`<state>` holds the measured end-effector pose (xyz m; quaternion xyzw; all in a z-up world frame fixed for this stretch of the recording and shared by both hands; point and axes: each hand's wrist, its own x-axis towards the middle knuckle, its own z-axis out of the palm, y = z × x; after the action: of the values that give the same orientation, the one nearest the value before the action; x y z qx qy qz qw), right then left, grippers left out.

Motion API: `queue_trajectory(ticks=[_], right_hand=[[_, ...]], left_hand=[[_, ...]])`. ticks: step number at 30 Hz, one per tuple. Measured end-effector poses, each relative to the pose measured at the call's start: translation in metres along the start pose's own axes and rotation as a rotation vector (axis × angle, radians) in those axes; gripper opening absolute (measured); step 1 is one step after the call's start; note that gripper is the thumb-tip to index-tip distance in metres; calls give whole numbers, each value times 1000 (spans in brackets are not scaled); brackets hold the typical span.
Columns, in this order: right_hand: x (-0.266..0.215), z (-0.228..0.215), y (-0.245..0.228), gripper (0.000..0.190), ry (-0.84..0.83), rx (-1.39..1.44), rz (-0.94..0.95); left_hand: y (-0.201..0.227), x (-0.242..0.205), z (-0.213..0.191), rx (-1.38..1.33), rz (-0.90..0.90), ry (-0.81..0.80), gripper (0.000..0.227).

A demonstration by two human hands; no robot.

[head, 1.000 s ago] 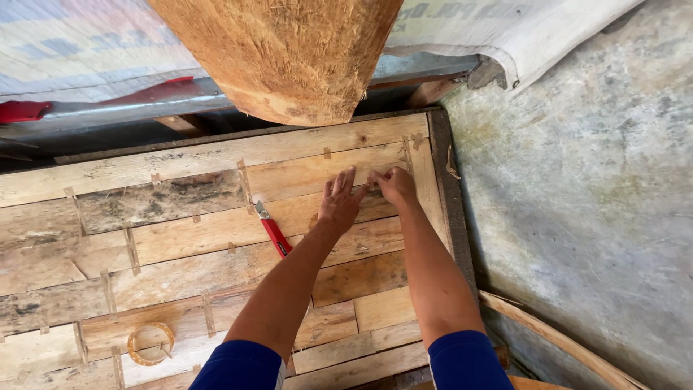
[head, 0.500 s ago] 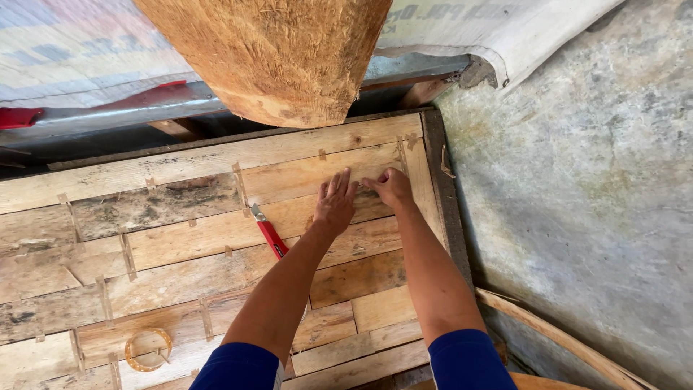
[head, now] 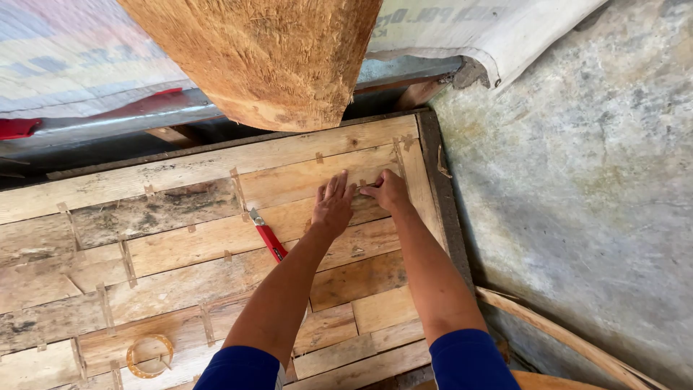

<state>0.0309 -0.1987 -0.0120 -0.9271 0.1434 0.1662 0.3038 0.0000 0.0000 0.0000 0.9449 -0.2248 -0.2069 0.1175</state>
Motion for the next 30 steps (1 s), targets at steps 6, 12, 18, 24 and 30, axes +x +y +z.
queue_trajectory(ticks=[6, 12, 18, 24, 30], right_hand=[[4, -10, 10, 49, -160, 99, 69], [-3, -8, -10, 58, -64, -36, 65], [8, -6, 13, 58, -202, 90, -8], [-5, -16, -8, 51, -139, 78, 61], [-8, -9, -11, 55, -63, 10, 0]], left_hand=[[-1, 2, 0, 15, 18, -27, 77], [0, 2, -2, 40, 1, -67, 78], [-1, 3, -2, 26, 17, -55, 80], [2, -3, -13, 41, 5, -80, 81], [-2, 4, 2, 55, 16, -51, 81]])
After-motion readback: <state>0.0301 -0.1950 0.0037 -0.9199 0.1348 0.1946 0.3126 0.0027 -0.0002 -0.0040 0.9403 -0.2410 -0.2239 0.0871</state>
